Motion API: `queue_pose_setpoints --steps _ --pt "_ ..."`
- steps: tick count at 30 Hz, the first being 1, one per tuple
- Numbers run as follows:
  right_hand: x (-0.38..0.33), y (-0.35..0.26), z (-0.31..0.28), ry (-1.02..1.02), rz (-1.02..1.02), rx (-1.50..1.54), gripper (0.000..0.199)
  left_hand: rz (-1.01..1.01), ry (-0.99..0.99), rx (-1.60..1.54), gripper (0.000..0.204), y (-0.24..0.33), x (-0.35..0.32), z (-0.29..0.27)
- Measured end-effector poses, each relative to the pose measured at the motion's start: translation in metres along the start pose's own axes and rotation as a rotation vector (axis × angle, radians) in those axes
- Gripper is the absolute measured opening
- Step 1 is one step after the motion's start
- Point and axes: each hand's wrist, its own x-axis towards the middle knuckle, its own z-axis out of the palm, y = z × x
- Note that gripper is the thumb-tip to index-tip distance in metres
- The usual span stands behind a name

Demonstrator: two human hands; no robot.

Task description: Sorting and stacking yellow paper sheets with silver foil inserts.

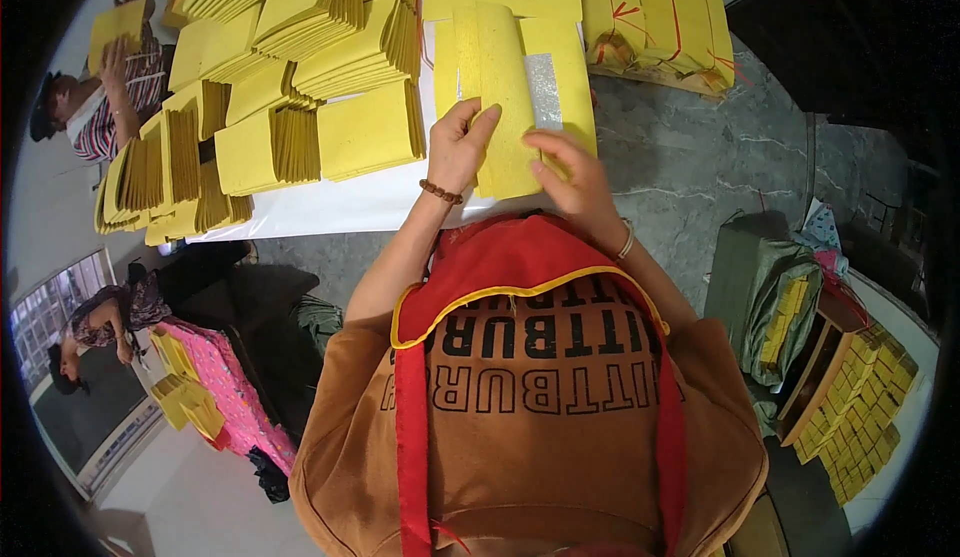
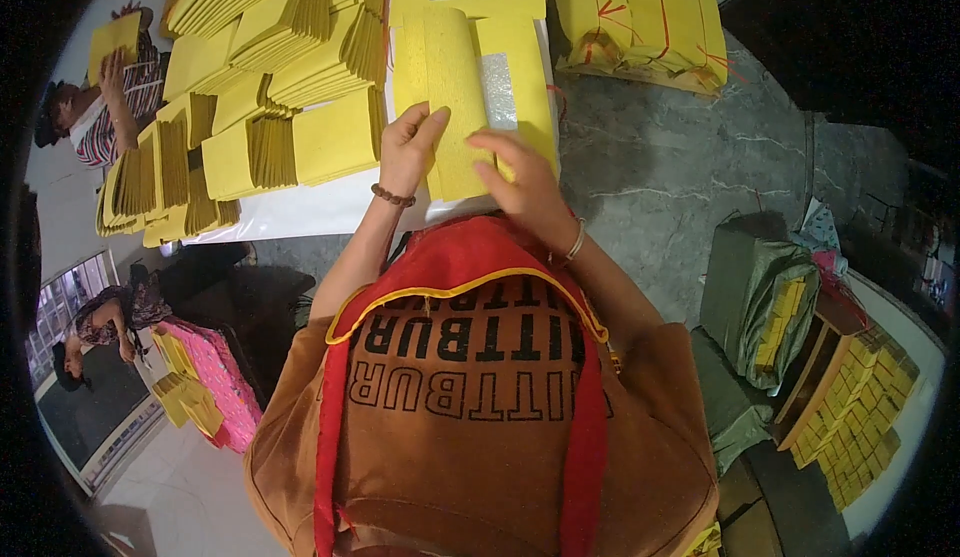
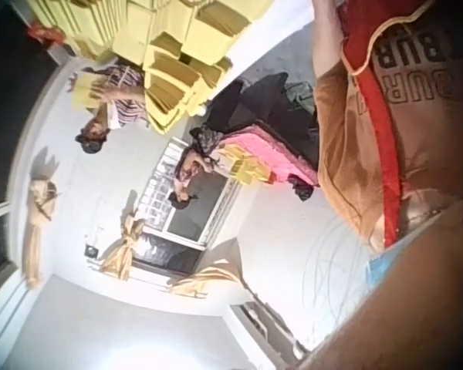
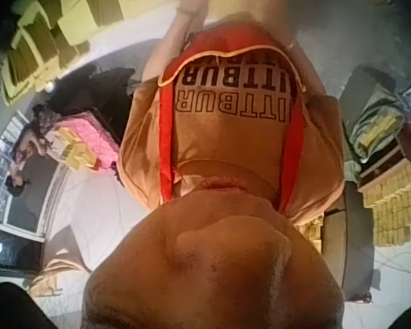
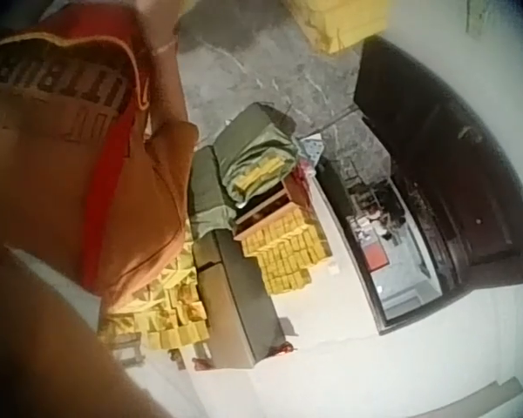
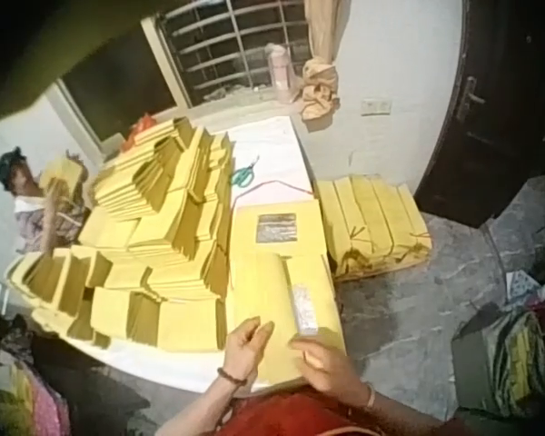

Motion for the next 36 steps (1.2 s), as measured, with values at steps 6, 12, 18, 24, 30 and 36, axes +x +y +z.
queue_pose_setpoints --steps 6,12,18,24,30,36 --pt "-0.006 0.035 -0.02 0.199 0.264 0.312 0.028 0.001 -0.021 0.025 0.02 0.008 -0.003 0.001" --pt "-0.002 0.029 -0.032 0.364 0.28 0.251 0.03 0.176 0.071 0.213 0.025 -0.005 0.003 0.007" --pt "-0.006 0.039 -0.029 0.256 0.309 0.045 0.037 0.245 0.105 0.323 0.027 0.003 0.001 0.012" --pt "-0.009 0.021 -0.021 0.257 0.19 -0.059 0.035 0.289 0.09 0.302 0.027 -0.001 0.004 0.016" --pt "-0.005 0.01 -0.023 0.227 0.004 -0.246 0.032 0.249 0.066 0.37 0.026 -0.002 0.003 0.013" --pt "-0.002 -0.003 -0.003 0.159 0.082 0.118 0.033 0.386 0.163 0.085 0.033 0.009 -0.001 0.023"
